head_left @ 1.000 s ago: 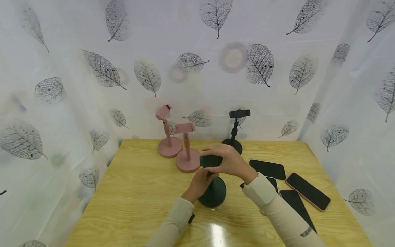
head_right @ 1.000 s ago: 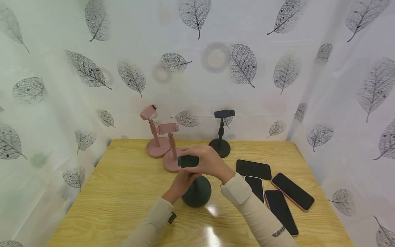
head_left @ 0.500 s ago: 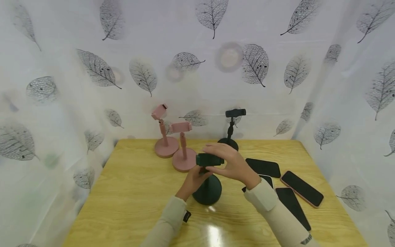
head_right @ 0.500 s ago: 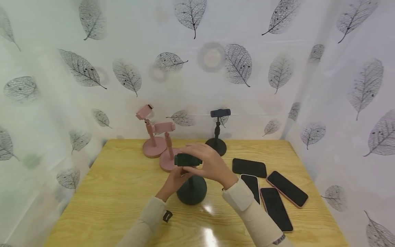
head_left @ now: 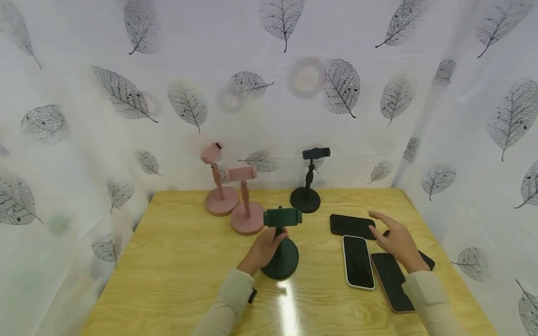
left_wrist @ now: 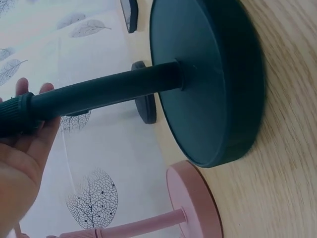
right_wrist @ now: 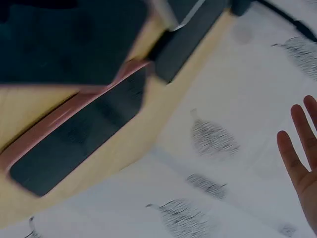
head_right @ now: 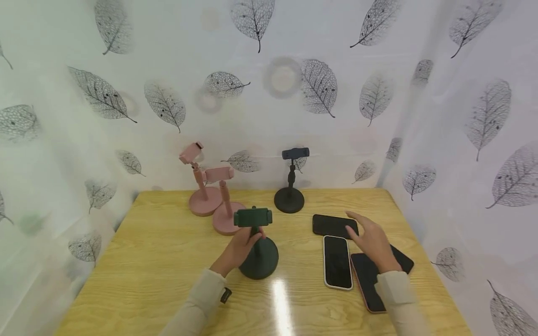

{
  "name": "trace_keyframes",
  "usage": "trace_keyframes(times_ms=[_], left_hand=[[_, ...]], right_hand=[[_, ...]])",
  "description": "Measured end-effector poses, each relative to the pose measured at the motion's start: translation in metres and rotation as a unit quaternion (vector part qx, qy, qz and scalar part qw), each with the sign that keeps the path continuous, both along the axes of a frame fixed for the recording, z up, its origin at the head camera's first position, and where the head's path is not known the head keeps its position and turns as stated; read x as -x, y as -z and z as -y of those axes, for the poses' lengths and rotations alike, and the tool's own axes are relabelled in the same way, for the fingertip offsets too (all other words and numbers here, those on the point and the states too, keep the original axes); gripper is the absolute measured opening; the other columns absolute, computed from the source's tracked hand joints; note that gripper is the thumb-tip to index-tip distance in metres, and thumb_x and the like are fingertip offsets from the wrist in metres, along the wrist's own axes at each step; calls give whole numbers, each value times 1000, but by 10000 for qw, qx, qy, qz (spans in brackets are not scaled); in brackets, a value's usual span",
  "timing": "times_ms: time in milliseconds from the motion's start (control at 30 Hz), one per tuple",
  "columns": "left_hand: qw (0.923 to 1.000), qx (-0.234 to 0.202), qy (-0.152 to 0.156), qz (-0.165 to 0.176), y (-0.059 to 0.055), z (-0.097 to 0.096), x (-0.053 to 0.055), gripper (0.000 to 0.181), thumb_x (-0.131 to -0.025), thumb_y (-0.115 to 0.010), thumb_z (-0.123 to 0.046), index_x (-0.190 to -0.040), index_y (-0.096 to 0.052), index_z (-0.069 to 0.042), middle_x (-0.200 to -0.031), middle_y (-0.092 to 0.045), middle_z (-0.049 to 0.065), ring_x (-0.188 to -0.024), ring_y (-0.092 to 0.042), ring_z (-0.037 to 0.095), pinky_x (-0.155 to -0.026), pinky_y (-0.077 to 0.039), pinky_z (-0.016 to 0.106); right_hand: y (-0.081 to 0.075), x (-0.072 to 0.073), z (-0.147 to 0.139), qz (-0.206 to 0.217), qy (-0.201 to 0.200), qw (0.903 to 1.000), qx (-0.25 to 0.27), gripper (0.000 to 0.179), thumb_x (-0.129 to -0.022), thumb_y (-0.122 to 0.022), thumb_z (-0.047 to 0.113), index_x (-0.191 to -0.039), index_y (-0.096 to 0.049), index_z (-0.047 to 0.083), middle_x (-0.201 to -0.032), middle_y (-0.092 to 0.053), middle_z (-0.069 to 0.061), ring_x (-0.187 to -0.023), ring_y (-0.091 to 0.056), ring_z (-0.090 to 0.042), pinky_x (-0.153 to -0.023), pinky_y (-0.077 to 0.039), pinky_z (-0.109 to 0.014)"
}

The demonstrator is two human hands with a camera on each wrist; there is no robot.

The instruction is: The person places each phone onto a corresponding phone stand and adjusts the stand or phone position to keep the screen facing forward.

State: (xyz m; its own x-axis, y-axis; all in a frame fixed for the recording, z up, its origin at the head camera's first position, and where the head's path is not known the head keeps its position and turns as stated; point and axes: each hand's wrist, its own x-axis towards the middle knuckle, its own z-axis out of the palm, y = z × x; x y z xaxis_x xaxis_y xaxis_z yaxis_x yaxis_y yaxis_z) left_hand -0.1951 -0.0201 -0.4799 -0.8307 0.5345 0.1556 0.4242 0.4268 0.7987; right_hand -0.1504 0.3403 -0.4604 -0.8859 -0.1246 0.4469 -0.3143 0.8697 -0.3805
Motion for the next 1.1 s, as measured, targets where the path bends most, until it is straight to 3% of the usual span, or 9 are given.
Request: trace_keyframes(times_ms=[100, 133, 300, 567, 833, 1100], left_hand=[[9999, 118, -15, -110, 2, 3, 1, 44, -97, -34, -45, -95, -58, -9, -96, -64, 16, -90, -59, 19, -84, -49, 34], [9998, 125, -34, -146, 3, 3, 1, 44, -97, -34, -44, -95, -59, -8, -96, -65, 16, -89, -59, 18, -83, -49, 33], [9992, 116, -160, -356, 5, 5, -2, 40, -98, -37, -40, -95, -59, -8, -94, -65, 14, -87, -58, 14, -80, -50, 31], [9991, 147, -172, -363, 8, -3, -6, 23, -99, -42, -27, -94, -59, -12, -94, -65, 11, -87, -58, 11, -79, -49, 28], [9991, 117, -196, -353, 6, -4, -10, 24, -99, -41, -29, -95, -59, -13, -96, -65, 11, -89, -59, 13, -82, -50, 29], [9992, 141, -206, -318, 6, -1, -7, 29, -99, -38, -34, -95, -59, -14, -97, -65, 11, -91, -60, 14, -83, -50, 29]], right_hand=[[21, -3, -45, 1052, 389, 9927, -436, 44, -87, -65, 12, -127, -53, -4, -121, -57, -29, -95, -60, -45, -76, -48, -55], [27, -4, -57, 1301, 446, 9889, -569, 45, -87, -65, 14, -126, -53, -6, -122, -56, -32, -104, -55, -49, -80, -45, -59], [54, -3, -93, 1989, 511, 9755, -786, 54, -86, -67, 22, -125, -51, -11, -122, -52, -37, -104, -53, -53, -79, -45, -60], [76, -5, -108, 2555, 787, 9584, -1001, 85, -80, -65, 56, -129, -46, -10, -120, -44, -42, -104, -47, -57, -78, -42, -65], [78, -1, -114, 3051, 872, 9410, -1178, 96, -76, -63, 64, -131, -40, -10, -111, -42, -48, -90, -52, -56, -66, -45, -61], [76, 11, -114, 3251, 873, 9344, -1168, 86, -80, -59, 64, -128, -41, -6, -107, -43, -48, -82, -53, -54, -62, -46, -59]])
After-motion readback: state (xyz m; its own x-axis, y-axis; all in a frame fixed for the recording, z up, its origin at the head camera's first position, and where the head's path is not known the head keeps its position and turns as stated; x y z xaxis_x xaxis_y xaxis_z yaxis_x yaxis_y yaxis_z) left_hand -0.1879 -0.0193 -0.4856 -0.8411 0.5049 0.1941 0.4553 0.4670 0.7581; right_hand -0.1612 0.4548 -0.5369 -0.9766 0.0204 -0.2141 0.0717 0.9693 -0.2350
